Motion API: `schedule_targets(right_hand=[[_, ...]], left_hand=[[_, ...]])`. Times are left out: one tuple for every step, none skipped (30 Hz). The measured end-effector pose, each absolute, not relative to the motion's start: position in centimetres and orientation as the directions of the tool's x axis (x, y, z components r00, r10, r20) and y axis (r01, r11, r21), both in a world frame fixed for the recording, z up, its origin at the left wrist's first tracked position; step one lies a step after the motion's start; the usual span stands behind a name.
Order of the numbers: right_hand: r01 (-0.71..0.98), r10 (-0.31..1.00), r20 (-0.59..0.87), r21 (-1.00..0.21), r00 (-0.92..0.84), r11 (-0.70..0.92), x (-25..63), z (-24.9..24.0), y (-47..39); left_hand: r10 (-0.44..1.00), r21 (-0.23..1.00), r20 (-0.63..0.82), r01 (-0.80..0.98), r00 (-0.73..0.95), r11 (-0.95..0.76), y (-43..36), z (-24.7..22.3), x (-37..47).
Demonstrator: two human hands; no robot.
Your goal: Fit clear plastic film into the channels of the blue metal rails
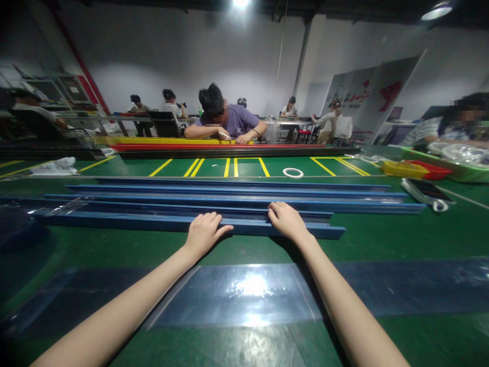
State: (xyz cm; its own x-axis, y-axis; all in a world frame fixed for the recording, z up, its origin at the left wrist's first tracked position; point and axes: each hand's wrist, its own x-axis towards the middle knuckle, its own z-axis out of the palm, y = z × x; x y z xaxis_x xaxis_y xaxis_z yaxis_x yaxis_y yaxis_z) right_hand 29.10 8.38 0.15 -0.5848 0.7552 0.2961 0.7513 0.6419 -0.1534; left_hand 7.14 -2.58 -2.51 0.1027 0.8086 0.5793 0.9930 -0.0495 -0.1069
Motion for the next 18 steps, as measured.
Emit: schedule_targets(right_hand=[[0.752, 0.756, 0.295, -0.152, -0.585, 0.641, 29.09, 0.16, 8.38], [0.754, 0.757, 0.293, -0.15, -0.584, 0.64, 29.09, 0.17, 8.37], [0.755, 0.758, 0.292, -0.15, -0.583, 0.639, 29.09, 0.18, 8.37], [0.755, 0.758, 0.29, -0.15, -0.584, 0.638, 29.09, 0.17, 8.36], [0.755, 0.759, 0.29, -0.151, -0.583, 0.638, 29.09, 0.17, 8.36], [0.756, 0.76, 0.291, -0.152, -0.582, 0.637, 29.09, 0.16, 8.36], [0.756, 0.759, 0.293, -0.153, -0.581, 0.637, 29.09, 0.15, 8.35], [0.756, 0.759, 0.295, -0.154, -0.58, 0.637, 29.1, 0.14, 8.35], [0.755, 0.759, 0.295, -0.155, -0.58, 0.637, 29.1, 0.14, 8.35], [0.755, 0.76, 0.295, -0.156, -0.58, 0.637, 29.1, 0.14, 8.35], [0.755, 0.76, 0.294, -0.157, -0.579, 0.636, 29.09, 0.15, 8.35], [0.756, 0.761, 0.291, -0.158, -0.579, 0.635, 29.09, 0.16, 8.35], [0.757, 0.763, 0.289, -0.159, -0.579, 0.634, 29.09, 0.17, 8.35], [0.758, 0.764, 0.288, -0.159, -0.578, 0.633, 29.1, 0.18, 8.36], [0.759, 0.765, 0.286, -0.158, -0.577, 0.632, 29.1, 0.2, 8.37], [0.759, 0.765, 0.285, -0.157, -0.577, 0.631, 29.1, 0.21, 8.37], [0.759, 0.765, 0.284, -0.156, -0.578, 0.631, 29.1, 0.22, 8.36], [0.76, 0.765, 0.283, -0.155, -0.578, 0.631, 29.1, 0.22, 8.35]], left_hand=[[0.807, -0.106, 0.582, 0.993, 0.102, -0.049, -2.58, -2.52, 7.15], [0.806, -0.104, 0.584, 0.993, 0.101, -0.049, -2.58, -2.53, 7.15], [0.805, -0.102, 0.585, 0.994, 0.1, -0.05, -2.58, -2.53, 7.16], [0.805, -0.1, 0.585, 0.994, 0.1, -0.051, -2.58, -2.53, 7.16], [0.805, -0.099, 0.585, 0.994, 0.1, -0.052, -2.58, -2.53, 7.16], [0.806, -0.099, 0.583, 0.994, 0.101, -0.054, -2.59, -2.52, 7.16], [0.807, -0.098, 0.581, 0.994, 0.102, -0.054, -2.59, -2.51, 7.16], [0.809, -0.097, 0.58, 0.994, 0.102, -0.055, -2.59, -2.5, 7.16], [0.809, -0.097, 0.578, 0.994, 0.102, -0.057, -2.59, -2.49, 7.16], [0.81, -0.096, 0.578, 0.994, 0.103, -0.058, -2.6, -2.48, 7.16], [0.809, -0.097, 0.579, 0.994, 0.104, -0.058, -2.6, -2.48, 7.15], [0.807, -0.099, 0.581, 0.993, 0.105, -0.057, -2.6, -2.49, 7.15], [0.805, -0.104, 0.583, 0.993, 0.107, -0.057, -2.6, -2.5, 7.15], [0.803, -0.109, 0.586, 0.992, 0.11, -0.056, -2.6, -2.51, 7.14], [0.8, -0.113, 0.589, 0.992, 0.112, -0.055, -2.59, -2.53, 7.14], [0.798, -0.116, 0.591, 0.992, 0.113, -0.055, -2.59, -2.55, 7.13], [0.797, -0.117, 0.593, 0.992, 0.114, -0.055, -2.59, -2.57, 7.13], [0.797, -0.117, 0.593, 0.992, 0.115, -0.056, -2.58, -2.58, 7.12]])
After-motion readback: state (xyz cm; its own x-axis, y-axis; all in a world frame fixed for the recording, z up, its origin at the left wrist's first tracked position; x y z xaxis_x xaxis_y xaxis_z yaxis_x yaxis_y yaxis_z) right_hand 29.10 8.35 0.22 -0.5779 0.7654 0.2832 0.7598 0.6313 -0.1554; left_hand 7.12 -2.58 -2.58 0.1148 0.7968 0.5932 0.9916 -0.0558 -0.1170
